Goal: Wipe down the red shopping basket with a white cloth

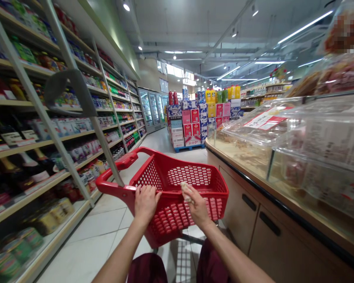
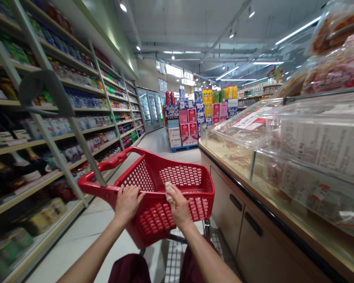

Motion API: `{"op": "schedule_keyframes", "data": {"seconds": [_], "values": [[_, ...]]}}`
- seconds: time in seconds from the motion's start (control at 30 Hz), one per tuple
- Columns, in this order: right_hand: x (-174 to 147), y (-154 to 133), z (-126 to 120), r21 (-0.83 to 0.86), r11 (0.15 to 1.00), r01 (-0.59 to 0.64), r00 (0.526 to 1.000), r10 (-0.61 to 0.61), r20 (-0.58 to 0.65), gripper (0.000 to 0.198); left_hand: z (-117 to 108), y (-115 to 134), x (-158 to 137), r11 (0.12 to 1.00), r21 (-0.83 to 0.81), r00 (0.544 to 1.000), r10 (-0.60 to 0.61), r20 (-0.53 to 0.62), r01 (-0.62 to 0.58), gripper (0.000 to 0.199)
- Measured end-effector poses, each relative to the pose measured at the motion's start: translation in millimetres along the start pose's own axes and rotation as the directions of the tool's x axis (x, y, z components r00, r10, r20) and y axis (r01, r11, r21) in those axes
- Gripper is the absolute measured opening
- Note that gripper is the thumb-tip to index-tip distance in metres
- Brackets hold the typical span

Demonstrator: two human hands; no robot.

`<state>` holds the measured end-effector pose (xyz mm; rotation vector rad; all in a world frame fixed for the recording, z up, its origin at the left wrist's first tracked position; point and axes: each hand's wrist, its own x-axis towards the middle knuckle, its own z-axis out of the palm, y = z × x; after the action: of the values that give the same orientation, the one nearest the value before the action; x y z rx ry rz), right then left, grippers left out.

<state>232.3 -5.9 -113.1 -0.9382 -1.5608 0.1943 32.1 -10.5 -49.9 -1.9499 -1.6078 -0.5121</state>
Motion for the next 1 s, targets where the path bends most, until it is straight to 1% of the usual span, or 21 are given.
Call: {"op": "schedule_keyframes", "data": {"seconds": [0.07,0.1,0.13,0.17,0.23,0.3,0.43,0.47,0.5,0.57,0.6,0.63,0.7,0.73,0.77,0.8,0.83,0.9,0.93,0.97,1.0], "values": [[6.4,6.7,-11.4,-0.024,0.997,-0.075,0.985,0.070,-0.156,0.030,-0.9,0.9,-2.3,1.000,-0.003,1.000,0.003,-0.007,-0.003,0.025],[7.3,16.4,-23.7,-0.086,0.990,-0.115,0.974,0.095,-0.205,0.030,-1.2,1.3,-3.6,1.000,-0.007,1.000,0.002,-0.010,-0.003,0.025],[6.5,28.5,-38.2,-0.173,0.975,-0.142,0.972,0.104,-0.211,0.029,-1.4,1.7,-4.9,1.000,-0.013,1.000,0.000,-0.013,-0.001,0.024],[4.1,41.2,-52.7,-0.282,0.949,-0.142,0.981,0.096,-0.170,0.028,-1.5,2.3,-6.2,1.000,-0.020,1.000,-0.003,-0.017,0.003,0.024],[-3.2,61.5,-74.2,-0.461,0.883,-0.085,0.996,0.069,-0.052,0.031,-1.7,3.9,-8.1,0.999,-0.034,1.000,-0.013,-0.023,0.012,0.023],[-10.1,68.2,-78.5,-0.564,0.825,-0.020,0.998,0.046,0.032,0.035,-2.2,5.9,-9.1,0.999,-0.038,1.000,-0.022,-0.021,0.022,0.023],[-11.4,52.5,-54.6,-0.633,0.774,0.010,0.994,0.062,0.092,0.051,-3.8,7.8,-9.2,0.999,-0.013,0.999,-0.035,-0.011,0.035,0.022],[-9.6,50.0,-52.2,-0.637,0.770,0.023,0.990,0.069,0.119,0.051,-4.1,7.5,-9.1,0.999,-0.006,0.999,-0.034,-0.012,0.034,0.022],[-7.9,50.7,-54.3,-0.633,0.772,0.049,0.985,0.068,0.160,0.048,-4.4,6.8,-9.0,1.000,0.000,0.999,-0.030,-0.013,0.030,0.023],[-7.1,61.6,-72.6,-0.602,0.790,0.116,0.966,0.050,0.252,0.041,-4.8,5.2,-9.1,1.000,0.005,1.000,-0.025,-0.016,0.025,0.023],[-8.3,70.2,-86.4,-0.591,0.798,0.119,0.963,0.052,0.264,0.040,-4.8,4.5,-9.3,1.000,0.003,1.000,-0.022,-0.017,0.022,0.024],[-10.4,79.0,-100.4,-0.591,0.802,0.086,0.969,0.071,0.238,0.041,-4.9,4.2,-9.7,1.000,-0.002,1.000,-0.022,-0.017,0.022,0.024],[-15.6,89.7,-118.2,-0.599,0.799,-0.060,0.985,0.145,0.095,0.041,-4.9,4.8,-10.4,1.000,-0.014,1.000,-0.024,-0.019,0.024,0.024],[-18.0,89.1,-118.0,-0.585,0.800,-0.133,0.984,0.175,0.016,0.041,-4.9,5.6,-10.6,0.999,-0.019,0.999,-0.027,-0.022,0.027,0.024],[-19.8,84.0,-110.7,-0.553,0.816,-0.169,0.982,0.184,-0.028,0.041,-4.8,6.6,-10.6,0.999,-0.023,0.999,-0.030,-0.025,0.030,0.024],[-20.7,75.2,-97.3,-0.511,0.846,-0.153,0.986,0.165,-0.022,0.042,-4.9,7.6,-10.4,0.999,-0.026,0.999,-0.034,-0.029,0.033,0.023],[-20.7,64.4,-80.4,-0.467,0.879,-0.102,0.993,0.121,0.012,0.042,-5.0,8.5,-10.1,0.999,-0.028,0.999,-0.036,-0.032,0.035,0.023],[-17.8,44.8,-48.9,-0.401,0.915,0.041,0.988,0.022,0.151,0.044,-5.6,9.6,-9.2,0.999,-0.028,0.999,-0.035,-0.030,0.034,0.022],[-15.7,40.1,-40.4,-0.393,0.915,0.088,0.981,-0.010,0.196,0.045,-6.1,10.0,-9.0,0.999,-0.027,0.999,-0.032,-0.028,0.031,0.023],[-14.0,40.3,-39.0,-0.406,0.908,0.106,0.975,-0.016,0.220,0.046,-6.8,10.3,-8.9,0.999,-0.027,0.999,-0.029,-0.025,0.028,0.023],[-13.0,45.3,-44.7,-0.442,0.893,0.087,0.978,0.009,0.211,0.046,-7.5,10.7,-9.0,0.999,-0.030,0.999,-0.029,-0.024,0.028,0.023]]}}
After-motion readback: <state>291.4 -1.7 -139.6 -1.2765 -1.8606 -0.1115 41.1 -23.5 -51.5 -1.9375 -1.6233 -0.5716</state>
